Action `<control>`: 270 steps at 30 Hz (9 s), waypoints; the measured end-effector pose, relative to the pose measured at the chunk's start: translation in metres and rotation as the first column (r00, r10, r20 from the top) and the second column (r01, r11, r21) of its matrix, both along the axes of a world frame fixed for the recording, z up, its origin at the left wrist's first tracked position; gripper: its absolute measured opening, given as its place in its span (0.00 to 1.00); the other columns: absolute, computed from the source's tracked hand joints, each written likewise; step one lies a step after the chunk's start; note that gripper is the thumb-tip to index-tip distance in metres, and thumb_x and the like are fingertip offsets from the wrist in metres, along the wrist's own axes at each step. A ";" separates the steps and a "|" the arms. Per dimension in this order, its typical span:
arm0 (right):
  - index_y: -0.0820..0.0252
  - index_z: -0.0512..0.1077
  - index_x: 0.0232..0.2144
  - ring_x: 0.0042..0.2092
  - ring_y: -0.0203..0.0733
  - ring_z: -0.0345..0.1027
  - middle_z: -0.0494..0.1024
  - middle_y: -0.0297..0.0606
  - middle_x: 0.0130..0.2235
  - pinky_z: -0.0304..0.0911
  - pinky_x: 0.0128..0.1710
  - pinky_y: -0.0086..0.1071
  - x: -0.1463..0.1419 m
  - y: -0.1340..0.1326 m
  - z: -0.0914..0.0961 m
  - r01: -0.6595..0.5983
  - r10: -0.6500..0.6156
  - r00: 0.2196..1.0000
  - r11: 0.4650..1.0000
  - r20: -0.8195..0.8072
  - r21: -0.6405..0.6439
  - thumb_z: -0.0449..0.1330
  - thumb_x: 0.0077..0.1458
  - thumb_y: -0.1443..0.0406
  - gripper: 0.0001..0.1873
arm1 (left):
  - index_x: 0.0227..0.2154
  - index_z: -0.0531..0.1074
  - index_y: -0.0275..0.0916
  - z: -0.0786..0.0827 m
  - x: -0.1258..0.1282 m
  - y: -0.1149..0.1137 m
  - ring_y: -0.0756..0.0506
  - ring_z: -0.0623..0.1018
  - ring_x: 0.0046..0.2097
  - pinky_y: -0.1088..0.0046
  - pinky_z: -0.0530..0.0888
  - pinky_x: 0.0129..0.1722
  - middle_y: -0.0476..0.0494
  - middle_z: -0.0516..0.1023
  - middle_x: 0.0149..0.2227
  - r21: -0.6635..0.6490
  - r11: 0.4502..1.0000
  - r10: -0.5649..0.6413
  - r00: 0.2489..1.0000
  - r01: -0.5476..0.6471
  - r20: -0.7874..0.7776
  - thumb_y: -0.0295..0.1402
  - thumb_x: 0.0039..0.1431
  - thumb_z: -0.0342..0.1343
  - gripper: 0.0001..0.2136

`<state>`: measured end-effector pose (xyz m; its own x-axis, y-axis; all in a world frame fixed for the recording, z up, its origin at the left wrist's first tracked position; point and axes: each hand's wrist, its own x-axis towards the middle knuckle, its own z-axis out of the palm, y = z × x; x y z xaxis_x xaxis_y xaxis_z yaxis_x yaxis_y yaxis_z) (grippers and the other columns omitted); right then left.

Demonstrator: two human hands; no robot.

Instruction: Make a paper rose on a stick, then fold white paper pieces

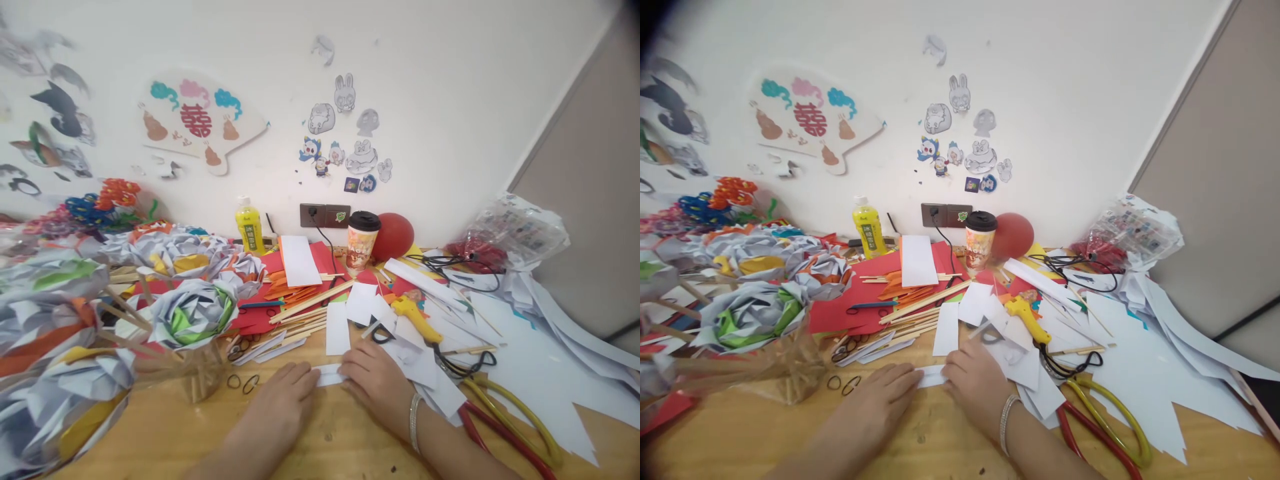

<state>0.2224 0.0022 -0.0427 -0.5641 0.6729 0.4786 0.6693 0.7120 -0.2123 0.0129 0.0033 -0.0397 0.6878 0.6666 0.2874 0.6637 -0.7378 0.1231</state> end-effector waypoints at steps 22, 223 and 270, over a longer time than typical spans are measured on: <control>0.59 0.62 0.20 0.34 0.42 0.59 0.68 0.34 0.28 0.53 0.34 0.33 -0.010 0.000 -0.003 0.374 -0.423 0.901 0.868 -0.094 -0.326 0.61 0.48 0.67 0.11 | 0.23 0.67 0.38 0.017 0.017 0.003 0.44 0.71 0.35 0.70 0.63 0.34 0.46 0.71 0.28 -0.306 0.873 0.412 0.909 -0.378 0.053 0.29 0.54 0.50 0.06; 0.56 0.71 0.36 0.40 0.45 0.63 0.71 0.39 0.37 0.60 0.40 0.38 0.008 -0.012 -0.005 0.256 -0.288 0.956 0.917 -0.063 -0.306 0.52 0.53 0.74 0.12 | 0.59 0.54 0.31 -0.003 0.024 -0.024 0.33 0.56 0.61 0.57 0.61 0.58 0.32 0.54 0.61 -0.158 0.987 -0.066 0.975 0.032 -0.210 0.36 0.55 0.51 0.30; 0.58 0.71 0.36 0.38 0.38 0.65 0.74 0.36 0.34 0.63 0.38 0.31 0.003 -0.029 0.016 0.008 -0.065 0.975 0.967 -0.213 -0.256 0.48 0.57 0.73 0.13 | 0.36 0.69 0.39 0.009 0.012 -0.009 0.49 0.72 0.34 0.70 0.68 0.38 0.48 0.74 0.30 0.255 0.961 -0.130 0.989 0.107 0.076 0.27 0.66 0.36 0.15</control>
